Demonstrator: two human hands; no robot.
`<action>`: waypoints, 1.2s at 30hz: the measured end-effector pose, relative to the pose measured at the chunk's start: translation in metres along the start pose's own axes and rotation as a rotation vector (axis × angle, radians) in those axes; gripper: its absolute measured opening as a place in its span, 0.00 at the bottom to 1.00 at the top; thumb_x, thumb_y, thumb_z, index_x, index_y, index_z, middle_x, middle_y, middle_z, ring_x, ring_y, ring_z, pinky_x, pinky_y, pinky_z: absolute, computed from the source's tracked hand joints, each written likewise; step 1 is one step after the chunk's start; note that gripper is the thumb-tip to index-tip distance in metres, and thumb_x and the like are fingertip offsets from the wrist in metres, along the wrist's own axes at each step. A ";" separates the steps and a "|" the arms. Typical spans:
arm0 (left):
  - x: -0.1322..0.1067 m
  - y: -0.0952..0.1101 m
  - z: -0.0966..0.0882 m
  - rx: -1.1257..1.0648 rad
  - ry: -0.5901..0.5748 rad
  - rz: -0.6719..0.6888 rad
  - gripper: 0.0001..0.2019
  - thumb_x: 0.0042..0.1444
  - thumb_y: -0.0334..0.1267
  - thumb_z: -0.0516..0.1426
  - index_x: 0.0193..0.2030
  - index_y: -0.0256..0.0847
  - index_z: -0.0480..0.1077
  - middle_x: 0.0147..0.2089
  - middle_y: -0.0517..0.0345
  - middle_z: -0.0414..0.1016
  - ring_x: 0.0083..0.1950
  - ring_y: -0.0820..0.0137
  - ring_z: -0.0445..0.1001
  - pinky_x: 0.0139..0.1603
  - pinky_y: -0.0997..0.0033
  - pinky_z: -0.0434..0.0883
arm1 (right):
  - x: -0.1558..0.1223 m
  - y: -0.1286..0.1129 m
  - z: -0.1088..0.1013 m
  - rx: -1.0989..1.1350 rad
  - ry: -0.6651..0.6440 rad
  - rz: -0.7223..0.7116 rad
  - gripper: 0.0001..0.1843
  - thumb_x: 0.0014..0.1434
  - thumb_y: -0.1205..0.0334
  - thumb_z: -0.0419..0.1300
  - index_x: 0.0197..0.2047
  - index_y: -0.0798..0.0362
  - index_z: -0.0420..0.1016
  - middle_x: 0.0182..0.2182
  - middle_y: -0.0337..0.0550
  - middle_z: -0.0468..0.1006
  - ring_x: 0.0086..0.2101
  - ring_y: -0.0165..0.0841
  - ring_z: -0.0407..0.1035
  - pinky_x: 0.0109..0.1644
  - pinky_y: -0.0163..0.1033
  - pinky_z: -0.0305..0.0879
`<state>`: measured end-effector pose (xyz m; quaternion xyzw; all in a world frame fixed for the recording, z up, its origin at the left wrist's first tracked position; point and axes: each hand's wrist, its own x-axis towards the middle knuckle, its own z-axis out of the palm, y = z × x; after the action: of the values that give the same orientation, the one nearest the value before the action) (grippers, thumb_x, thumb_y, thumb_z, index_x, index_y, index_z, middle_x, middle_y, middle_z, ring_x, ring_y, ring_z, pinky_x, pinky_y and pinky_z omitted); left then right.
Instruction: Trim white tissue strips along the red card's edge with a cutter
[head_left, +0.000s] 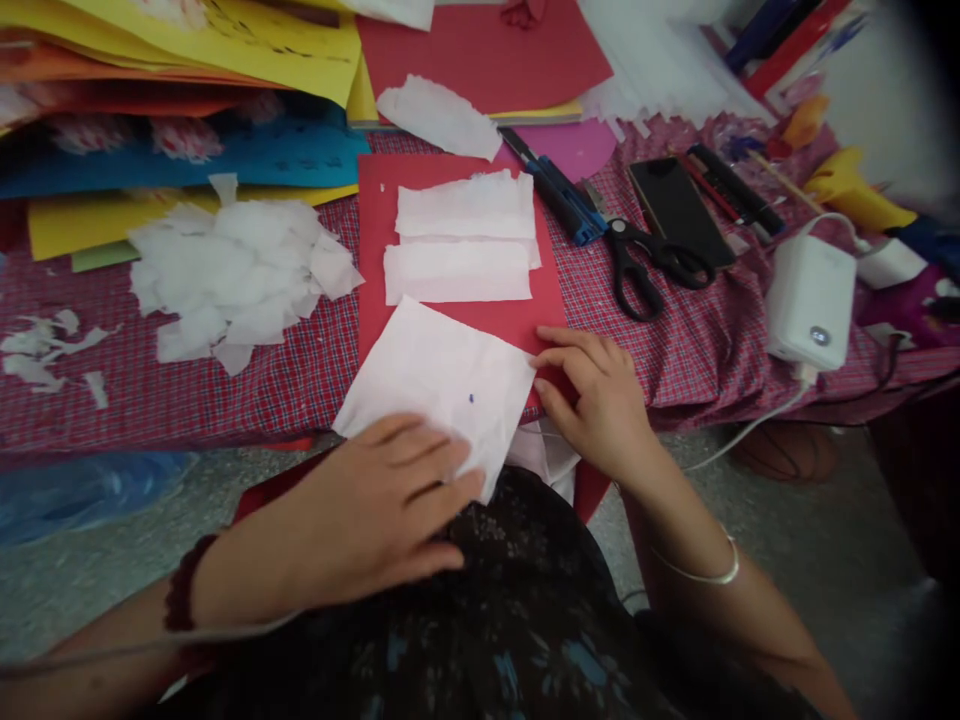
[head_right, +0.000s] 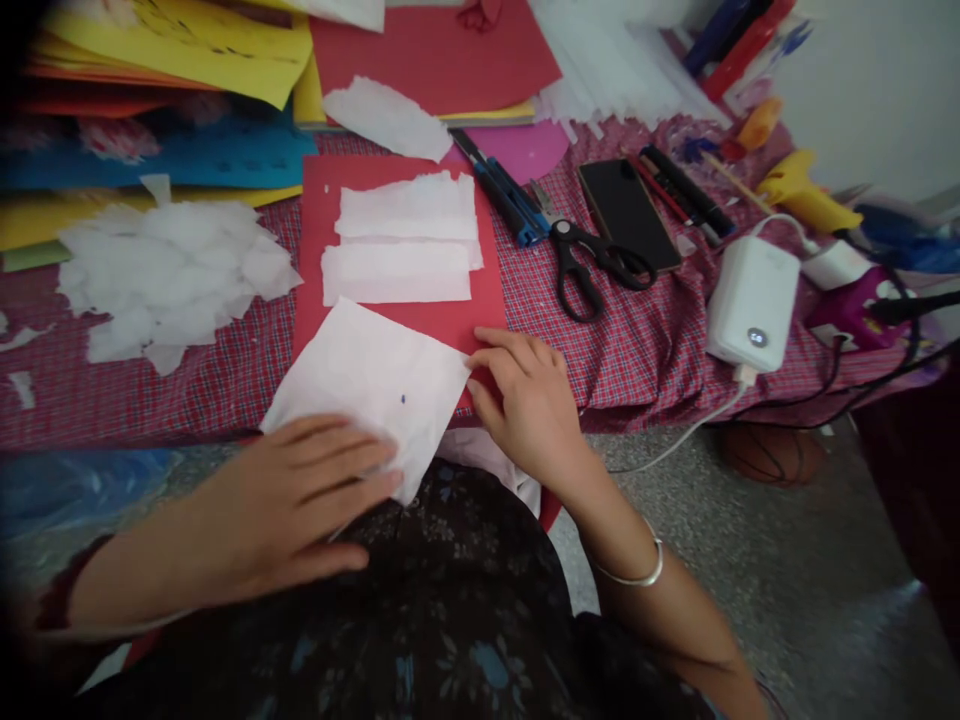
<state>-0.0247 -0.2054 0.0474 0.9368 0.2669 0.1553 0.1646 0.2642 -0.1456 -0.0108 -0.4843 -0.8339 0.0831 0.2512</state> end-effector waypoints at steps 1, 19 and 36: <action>-0.003 0.009 0.005 0.017 -0.009 0.031 0.19 0.79 0.49 0.53 0.56 0.36 0.78 0.53 0.47 0.85 0.53 0.57 0.80 0.61 0.55 0.70 | 0.000 0.001 0.000 0.002 0.004 -0.002 0.07 0.69 0.65 0.63 0.50 0.51 0.78 0.61 0.55 0.83 0.54 0.52 0.77 0.53 0.56 0.67; -0.055 -0.023 0.068 -0.568 -0.245 -0.773 0.17 0.71 0.53 0.56 0.48 0.43 0.77 0.47 0.50 0.83 0.48 0.56 0.80 0.51 0.56 0.75 | 0.002 -0.001 0.003 -0.012 0.020 0.016 0.07 0.69 0.64 0.60 0.49 0.49 0.78 0.60 0.52 0.83 0.55 0.49 0.76 0.55 0.55 0.67; -0.037 -0.010 0.083 -1.191 0.324 -0.974 0.25 0.74 0.58 0.55 0.36 0.41 0.81 0.42 0.50 0.86 0.46 0.63 0.83 0.57 0.60 0.78 | 0.003 -0.002 0.000 -0.018 -0.031 0.048 0.06 0.69 0.63 0.59 0.47 0.46 0.76 0.61 0.50 0.83 0.58 0.50 0.75 0.58 0.58 0.67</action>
<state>-0.0275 -0.2367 -0.0384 0.4338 0.5400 0.3171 0.6478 0.2614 -0.1439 -0.0088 -0.5053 -0.8265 0.0891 0.2318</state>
